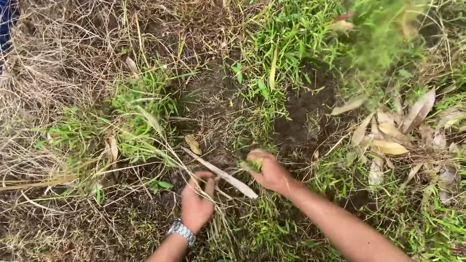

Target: Pulling green weeds and gathering dry leaves from the ground by hand to clear a patch of soil.

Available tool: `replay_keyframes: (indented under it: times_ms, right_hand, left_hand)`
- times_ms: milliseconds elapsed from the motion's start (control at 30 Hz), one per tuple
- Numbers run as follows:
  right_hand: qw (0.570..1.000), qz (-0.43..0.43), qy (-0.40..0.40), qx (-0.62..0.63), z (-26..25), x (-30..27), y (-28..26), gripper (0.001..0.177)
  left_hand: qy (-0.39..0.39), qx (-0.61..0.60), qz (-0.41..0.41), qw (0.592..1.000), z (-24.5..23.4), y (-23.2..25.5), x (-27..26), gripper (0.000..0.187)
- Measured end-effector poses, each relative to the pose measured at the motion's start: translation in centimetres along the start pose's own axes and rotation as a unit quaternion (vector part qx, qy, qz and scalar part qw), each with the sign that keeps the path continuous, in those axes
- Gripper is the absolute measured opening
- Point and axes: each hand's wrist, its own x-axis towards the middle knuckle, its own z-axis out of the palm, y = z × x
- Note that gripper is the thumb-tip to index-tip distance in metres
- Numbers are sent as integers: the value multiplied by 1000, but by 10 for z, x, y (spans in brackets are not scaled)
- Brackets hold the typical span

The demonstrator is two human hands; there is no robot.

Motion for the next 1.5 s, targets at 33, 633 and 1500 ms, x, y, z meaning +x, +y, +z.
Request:
replay_keyframes:
  times_ms: [33,633,1500]
  right_hand:
    - [1000,-1,-2,-3,2,-1,-2,18]
    - [834,178,343,393,-2,-14,-20,44]
    - [760,234,411,447,-112,-232,55,41]
  left_hand:
    - [2,-3,0,1000,3,6,3,21]
    - [57,97,118,987,31,22,32,27]
    - [-31,118,147,982,46,-34,24,34]
